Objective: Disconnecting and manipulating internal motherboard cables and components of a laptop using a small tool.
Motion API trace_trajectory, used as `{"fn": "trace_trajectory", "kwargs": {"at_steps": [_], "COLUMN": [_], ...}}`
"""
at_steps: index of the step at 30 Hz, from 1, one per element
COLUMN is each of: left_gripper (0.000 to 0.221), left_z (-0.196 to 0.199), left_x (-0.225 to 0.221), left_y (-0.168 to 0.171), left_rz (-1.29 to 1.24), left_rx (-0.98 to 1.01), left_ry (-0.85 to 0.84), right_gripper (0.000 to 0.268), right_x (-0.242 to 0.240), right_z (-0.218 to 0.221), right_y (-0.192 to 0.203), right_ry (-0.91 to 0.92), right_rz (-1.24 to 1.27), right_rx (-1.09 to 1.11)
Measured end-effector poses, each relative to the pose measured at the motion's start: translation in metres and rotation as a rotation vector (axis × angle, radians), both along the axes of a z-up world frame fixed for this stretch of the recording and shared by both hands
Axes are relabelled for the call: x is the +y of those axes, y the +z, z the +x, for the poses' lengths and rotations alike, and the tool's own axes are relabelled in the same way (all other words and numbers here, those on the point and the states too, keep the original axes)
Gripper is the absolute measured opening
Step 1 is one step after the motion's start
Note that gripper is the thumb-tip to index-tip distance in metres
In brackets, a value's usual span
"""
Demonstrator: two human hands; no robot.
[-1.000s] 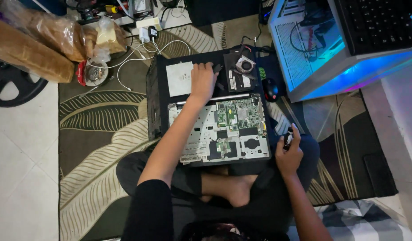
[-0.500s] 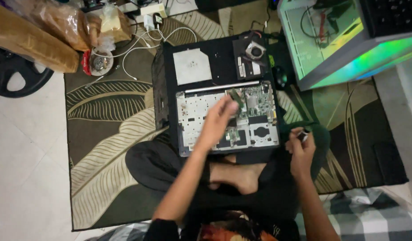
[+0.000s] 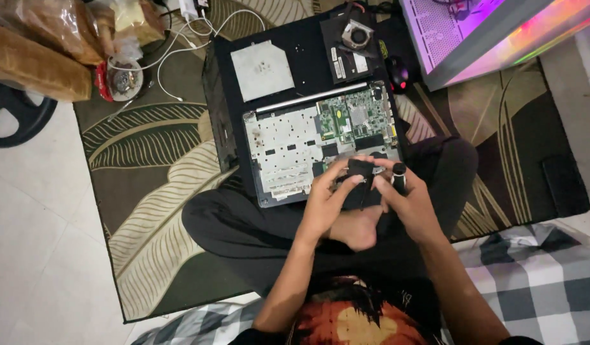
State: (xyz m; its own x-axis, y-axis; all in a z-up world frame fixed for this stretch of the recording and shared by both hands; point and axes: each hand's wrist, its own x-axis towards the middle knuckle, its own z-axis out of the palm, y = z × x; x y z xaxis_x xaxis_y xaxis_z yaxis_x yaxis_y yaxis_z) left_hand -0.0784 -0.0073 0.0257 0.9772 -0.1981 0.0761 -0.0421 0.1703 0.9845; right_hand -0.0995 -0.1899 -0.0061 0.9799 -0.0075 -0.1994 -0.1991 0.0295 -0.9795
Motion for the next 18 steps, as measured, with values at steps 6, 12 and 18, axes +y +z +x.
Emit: {"fn": "trace_trajectory", "kwargs": {"at_steps": [6, 12, 18], "left_gripper": [0.037, 0.040, 0.048], "left_z": [-0.004, 0.004, 0.005], "left_x": [-0.003, 0.014, -0.015], "left_y": [-0.021, 0.002, -0.019], "left_rz": [0.135, 0.268, 0.225], "left_rx": [-0.047, -0.027, 0.003], "left_ry": [0.033, -0.011, -0.144], "right_gripper": [0.032, 0.043, 0.032], "right_x": [-0.006, -0.042, -0.043], "right_z": [0.001, 0.017, 0.006], "right_y": [-0.031, -0.004, -0.050], "right_ry": [-0.105, -0.192, -0.347], "right_rz": [-0.030, -0.055, 0.218], "right_rx": [0.044, -0.102, -0.051]}}
